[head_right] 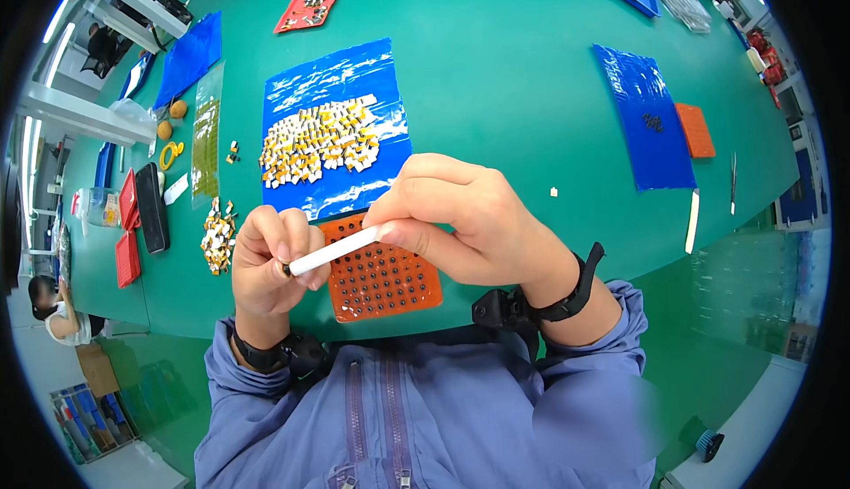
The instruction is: The person uses a white plastic tool to pick up small yellow and white electronic components from a blue sheet and places them into the holes of an orange grid tray. The person repeats this process continuously, filling the tray with components one by one.
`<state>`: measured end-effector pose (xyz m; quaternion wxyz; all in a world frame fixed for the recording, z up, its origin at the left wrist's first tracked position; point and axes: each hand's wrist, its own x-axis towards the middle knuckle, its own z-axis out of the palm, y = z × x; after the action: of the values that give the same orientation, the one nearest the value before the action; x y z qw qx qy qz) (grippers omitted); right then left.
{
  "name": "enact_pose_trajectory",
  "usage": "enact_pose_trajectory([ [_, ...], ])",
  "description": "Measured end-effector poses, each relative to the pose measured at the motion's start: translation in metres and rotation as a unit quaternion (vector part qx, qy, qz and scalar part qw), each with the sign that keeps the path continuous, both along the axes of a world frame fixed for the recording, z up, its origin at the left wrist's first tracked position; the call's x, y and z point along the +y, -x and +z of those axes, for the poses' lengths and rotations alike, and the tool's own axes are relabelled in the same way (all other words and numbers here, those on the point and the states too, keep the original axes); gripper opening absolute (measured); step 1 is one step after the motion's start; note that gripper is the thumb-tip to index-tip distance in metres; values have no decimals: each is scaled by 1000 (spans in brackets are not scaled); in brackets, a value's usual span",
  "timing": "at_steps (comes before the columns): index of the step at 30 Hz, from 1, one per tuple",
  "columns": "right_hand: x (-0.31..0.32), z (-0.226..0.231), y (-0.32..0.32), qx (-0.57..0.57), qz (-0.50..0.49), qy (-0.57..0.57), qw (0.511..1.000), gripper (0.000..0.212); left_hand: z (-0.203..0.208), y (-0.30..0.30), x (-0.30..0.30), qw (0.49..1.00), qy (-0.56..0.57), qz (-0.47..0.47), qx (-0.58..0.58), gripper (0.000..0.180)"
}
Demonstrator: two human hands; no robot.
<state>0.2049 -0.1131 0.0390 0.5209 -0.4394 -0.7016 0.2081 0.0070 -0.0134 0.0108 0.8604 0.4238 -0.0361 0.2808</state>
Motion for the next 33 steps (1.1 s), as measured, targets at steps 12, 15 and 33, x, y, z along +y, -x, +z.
enact_pose_trajectory([
  [12, -1, -1, 0, -30, -19, -11, 999, 10, -2, 0, 1, 1000, -1, -11, -2, 9],
  [15, -2, -1, 1, -33, -11, -7, 999, 9, 0, 1, 0, 1000, 26, 0, -3, 9],
  [33, -1, -3, 1, 22, -32, -30, 999, 10, -2, -2, 2, 991, -56, 120, 35, 5],
])
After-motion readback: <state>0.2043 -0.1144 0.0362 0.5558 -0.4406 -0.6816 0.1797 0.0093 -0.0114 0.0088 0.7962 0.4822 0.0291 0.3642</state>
